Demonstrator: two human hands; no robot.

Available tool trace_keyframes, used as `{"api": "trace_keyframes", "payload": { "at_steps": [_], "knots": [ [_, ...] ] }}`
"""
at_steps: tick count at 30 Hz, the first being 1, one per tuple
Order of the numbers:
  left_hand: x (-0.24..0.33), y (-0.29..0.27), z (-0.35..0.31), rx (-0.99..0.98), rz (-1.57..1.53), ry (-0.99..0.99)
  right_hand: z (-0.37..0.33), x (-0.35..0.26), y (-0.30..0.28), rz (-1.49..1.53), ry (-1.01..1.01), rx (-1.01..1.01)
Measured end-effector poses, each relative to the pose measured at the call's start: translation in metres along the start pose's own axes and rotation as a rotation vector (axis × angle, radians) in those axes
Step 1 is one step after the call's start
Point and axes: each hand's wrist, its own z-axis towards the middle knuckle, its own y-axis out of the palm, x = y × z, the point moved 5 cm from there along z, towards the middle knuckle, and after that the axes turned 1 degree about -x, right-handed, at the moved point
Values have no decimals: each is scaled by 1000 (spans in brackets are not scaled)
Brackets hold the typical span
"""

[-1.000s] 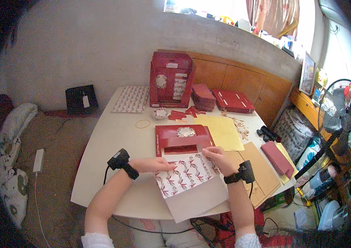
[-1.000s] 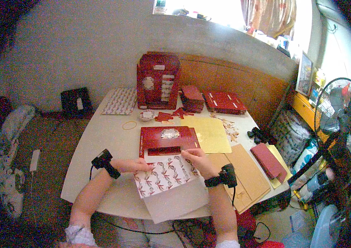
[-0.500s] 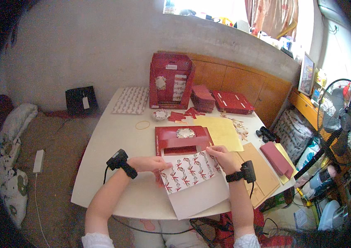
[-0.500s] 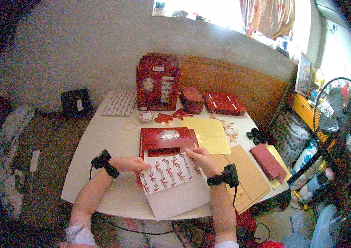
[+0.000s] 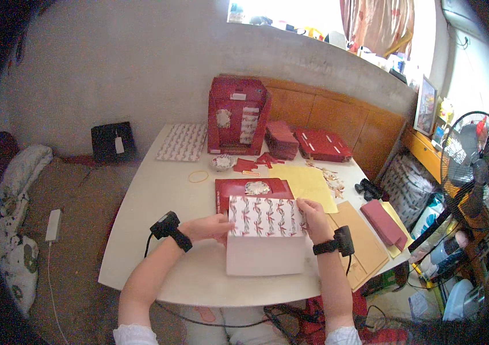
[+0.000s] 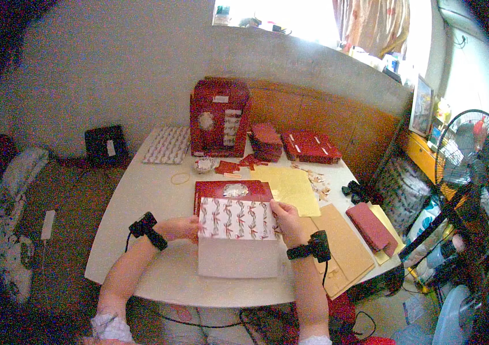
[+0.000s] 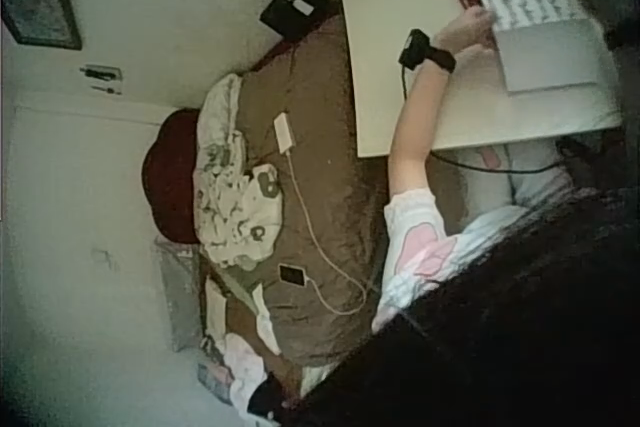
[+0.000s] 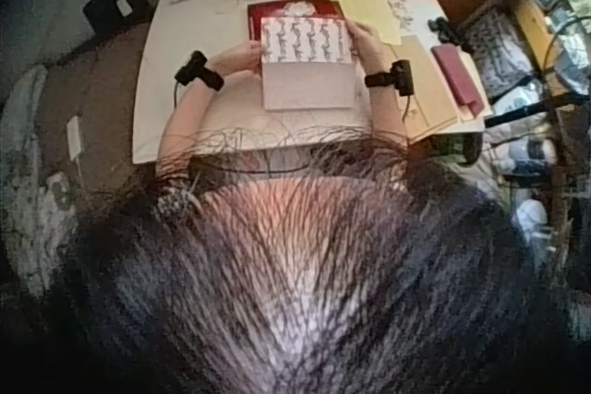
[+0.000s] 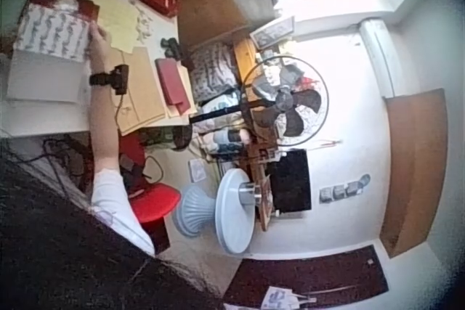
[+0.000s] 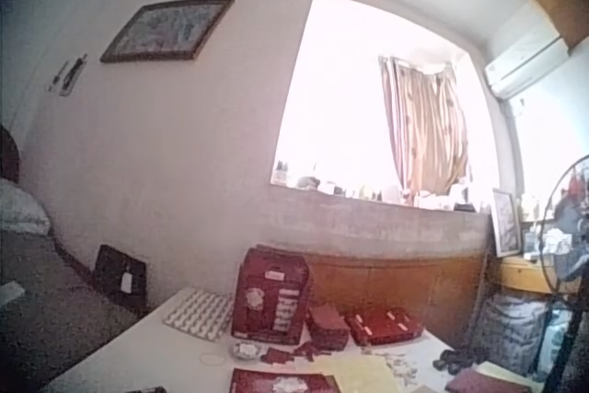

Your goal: Assembling red paper cardstock items with decorative white doilies.

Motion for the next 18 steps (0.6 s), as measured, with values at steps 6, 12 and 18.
{"api": "trace_keyframes", "payload": {
  "at_steps": [6,12,18],
  "knots": [
    [1,-3,11,239,107,204,6,7,3,169,-108,51],
    [14,-11,1,316,-159,233,-12,-2,26,-61,-90,-317],
    [18,-11,-1,277,-222,268,-17,-2,29,-15,-43,-349]
  ]
}}
